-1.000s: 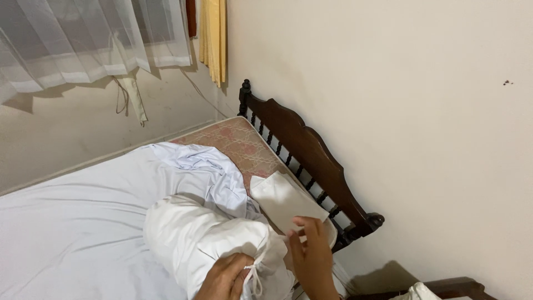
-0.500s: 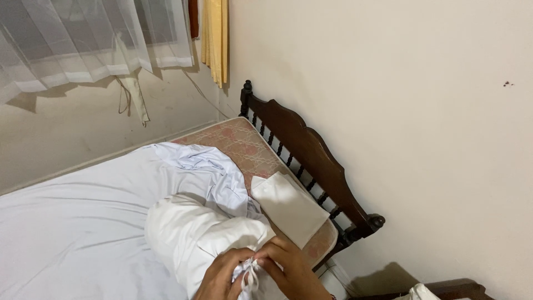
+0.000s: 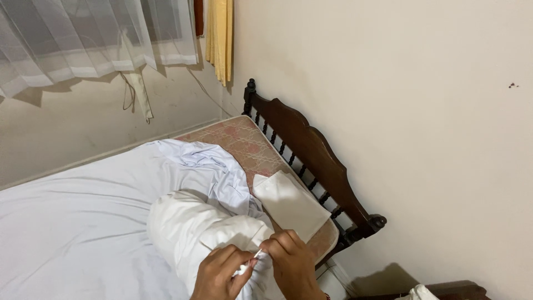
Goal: Remove the pillowcases from multiple pillows in a bedroom.
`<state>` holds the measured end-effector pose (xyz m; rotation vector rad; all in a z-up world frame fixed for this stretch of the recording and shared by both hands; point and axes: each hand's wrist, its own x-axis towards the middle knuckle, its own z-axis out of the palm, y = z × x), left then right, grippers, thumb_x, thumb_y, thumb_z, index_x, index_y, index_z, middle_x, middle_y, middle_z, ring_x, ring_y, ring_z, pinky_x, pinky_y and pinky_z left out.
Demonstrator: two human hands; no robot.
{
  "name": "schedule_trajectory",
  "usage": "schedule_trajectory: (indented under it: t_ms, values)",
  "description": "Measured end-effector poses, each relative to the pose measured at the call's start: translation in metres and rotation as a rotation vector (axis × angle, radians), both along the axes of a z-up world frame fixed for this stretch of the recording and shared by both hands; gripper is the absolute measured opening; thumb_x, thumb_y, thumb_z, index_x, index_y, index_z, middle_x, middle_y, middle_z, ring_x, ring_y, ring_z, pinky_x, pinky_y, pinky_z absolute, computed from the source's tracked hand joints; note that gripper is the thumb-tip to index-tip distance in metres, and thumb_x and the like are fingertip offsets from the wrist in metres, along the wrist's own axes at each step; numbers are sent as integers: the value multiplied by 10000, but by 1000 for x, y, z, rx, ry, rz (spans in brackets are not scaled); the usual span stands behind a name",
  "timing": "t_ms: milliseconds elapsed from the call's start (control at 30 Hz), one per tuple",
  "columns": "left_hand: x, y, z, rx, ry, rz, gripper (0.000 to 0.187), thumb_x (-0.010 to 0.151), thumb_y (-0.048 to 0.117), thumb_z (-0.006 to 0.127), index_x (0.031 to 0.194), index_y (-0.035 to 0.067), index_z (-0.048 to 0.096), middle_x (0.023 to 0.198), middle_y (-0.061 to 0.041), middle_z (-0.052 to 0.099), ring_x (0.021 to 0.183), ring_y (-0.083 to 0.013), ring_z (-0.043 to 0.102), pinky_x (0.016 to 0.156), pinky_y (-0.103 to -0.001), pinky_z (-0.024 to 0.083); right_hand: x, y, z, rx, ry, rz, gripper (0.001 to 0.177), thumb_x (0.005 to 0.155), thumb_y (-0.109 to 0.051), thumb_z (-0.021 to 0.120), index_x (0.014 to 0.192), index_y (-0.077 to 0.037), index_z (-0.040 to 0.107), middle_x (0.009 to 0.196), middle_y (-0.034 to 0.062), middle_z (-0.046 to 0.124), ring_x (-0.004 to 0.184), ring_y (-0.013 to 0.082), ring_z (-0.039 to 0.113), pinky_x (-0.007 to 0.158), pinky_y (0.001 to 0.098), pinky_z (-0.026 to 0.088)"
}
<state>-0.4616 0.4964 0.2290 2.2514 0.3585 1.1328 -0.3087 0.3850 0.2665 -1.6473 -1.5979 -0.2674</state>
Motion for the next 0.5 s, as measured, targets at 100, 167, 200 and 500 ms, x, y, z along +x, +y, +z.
schedule_trajectory:
  t_ms: [100, 167, 200, 500]
  values:
    - [-3, 1, 1, -62, -5, -23, 103, 775, 148, 847, 824, 96, 774, 672, -32, 674, 576, -196, 663, 554, -338, 514, 10, -2, -12, 69, -113, -109, 174, 813, -20, 658, 943, -135, 645, 877, 9, 638, 862, 209, 663, 675, 320, 517]
    - [-10, 2, -11, -89, 22, -11, 116, 753, 157, 857, 816, 98, 779, 681, -34, 702, 592, -196, 686, 569, -339, 533, 34, -9, -40, 34, -157, -230, 113, 836, -93, 709, 935, -126, 667, 812, 23, 615, 770, 202, 620, 629, 341, 499]
    - [-13, 1, -17, -116, 51, 3, 130, 731, 166, 866, 807, 100, 784, 690, -36, 730, 609, -197, 709, 583, -340, 553, 47, -13, -53, -2, -198, -349, 109, 859, -165, 759, 927, -117, 690, 748, 38, 593, 677, 195, 576, 582, 362, 481]
    - [-15, 3, -32, -424, 340, -349, 398, 810, 202, 872, 1139, 44, 713, 1126, -158, 752, 1062, -296, 718, 892, -399, 541, 23, -26, 51, 162, 173, -404, 55, 940, -45, 621, 950, -45, 675, 924, 92, 699, 759, 184, 668, 625, 301, 524]
